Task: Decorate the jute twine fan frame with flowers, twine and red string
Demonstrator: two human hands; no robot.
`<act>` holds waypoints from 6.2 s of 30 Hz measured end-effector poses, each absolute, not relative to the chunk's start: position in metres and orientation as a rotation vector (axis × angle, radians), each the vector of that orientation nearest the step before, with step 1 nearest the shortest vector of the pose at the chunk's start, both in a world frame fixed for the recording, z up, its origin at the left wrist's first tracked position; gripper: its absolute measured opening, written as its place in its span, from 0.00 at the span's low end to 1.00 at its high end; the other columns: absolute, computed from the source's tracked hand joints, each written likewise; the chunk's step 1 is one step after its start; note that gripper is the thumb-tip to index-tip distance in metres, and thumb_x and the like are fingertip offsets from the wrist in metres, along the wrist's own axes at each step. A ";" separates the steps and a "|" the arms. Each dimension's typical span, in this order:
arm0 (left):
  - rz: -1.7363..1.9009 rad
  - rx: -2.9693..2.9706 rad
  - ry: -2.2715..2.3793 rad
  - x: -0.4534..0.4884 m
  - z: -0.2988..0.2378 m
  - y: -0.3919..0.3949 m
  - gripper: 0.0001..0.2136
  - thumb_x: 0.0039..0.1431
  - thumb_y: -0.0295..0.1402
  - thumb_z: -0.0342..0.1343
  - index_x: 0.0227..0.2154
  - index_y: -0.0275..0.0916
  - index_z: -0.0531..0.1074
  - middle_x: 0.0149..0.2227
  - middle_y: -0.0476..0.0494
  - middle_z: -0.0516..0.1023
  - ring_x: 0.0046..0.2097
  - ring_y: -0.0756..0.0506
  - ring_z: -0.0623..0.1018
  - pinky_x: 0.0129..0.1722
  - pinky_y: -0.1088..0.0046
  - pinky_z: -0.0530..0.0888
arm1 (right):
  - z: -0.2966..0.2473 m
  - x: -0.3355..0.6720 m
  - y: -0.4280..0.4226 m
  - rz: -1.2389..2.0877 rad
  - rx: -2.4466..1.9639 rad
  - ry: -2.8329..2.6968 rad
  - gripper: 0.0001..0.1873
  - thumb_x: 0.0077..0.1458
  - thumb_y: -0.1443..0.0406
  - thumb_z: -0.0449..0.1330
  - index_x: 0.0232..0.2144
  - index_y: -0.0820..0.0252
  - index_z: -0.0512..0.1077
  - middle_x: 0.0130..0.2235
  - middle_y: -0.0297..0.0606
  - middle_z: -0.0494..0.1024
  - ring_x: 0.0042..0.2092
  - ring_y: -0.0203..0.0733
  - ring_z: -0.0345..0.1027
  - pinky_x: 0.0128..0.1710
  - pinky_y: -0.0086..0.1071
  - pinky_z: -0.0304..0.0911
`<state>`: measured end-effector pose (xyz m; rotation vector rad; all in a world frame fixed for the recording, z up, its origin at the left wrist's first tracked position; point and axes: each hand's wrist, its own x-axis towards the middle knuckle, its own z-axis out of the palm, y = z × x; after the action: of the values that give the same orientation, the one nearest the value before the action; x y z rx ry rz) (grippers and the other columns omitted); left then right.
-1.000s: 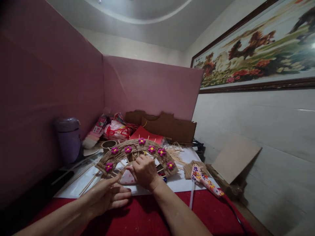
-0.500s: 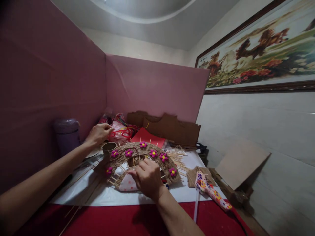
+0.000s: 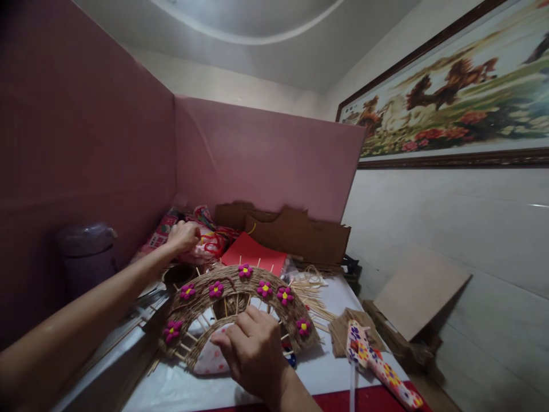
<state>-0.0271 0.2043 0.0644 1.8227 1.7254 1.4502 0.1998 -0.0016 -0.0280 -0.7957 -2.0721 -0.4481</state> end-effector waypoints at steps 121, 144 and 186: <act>1.247 0.856 0.562 -0.032 0.014 0.041 0.10 0.43 0.23 0.63 0.33 0.33 0.76 0.30 0.39 0.82 0.30 0.48 0.80 0.34 0.75 0.76 | 0.031 0.146 0.006 0.089 -0.929 -1.689 0.10 0.58 0.63 0.54 0.28 0.54 0.73 0.41 0.40 0.74 0.45 0.45 0.64 0.48 0.41 0.56; 1.223 1.083 0.675 -0.008 0.009 0.026 0.19 0.38 0.28 0.69 0.38 0.35 0.77 0.36 0.38 0.81 0.30 0.47 0.79 0.27 0.76 0.73 | 0.004 0.131 0.011 1.120 -0.926 -1.294 0.09 0.45 0.59 0.63 0.23 0.59 0.73 0.22 0.30 0.69 0.25 0.33 0.61 0.26 0.27 0.57; 1.420 0.966 0.715 -0.001 -0.004 0.031 0.21 0.34 0.30 0.71 0.36 0.35 0.74 0.27 0.48 0.77 0.26 0.52 0.75 0.24 0.79 0.70 | -0.003 0.137 0.013 1.112 -0.968 -1.253 0.10 0.42 0.60 0.64 0.21 0.61 0.71 0.19 0.28 0.66 0.22 0.30 0.53 0.22 0.27 0.48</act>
<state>-0.0013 0.0310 -0.0037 0.9662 0.7146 1.4199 0.1367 0.0130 -0.0035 -0.9677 -1.2529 1.1119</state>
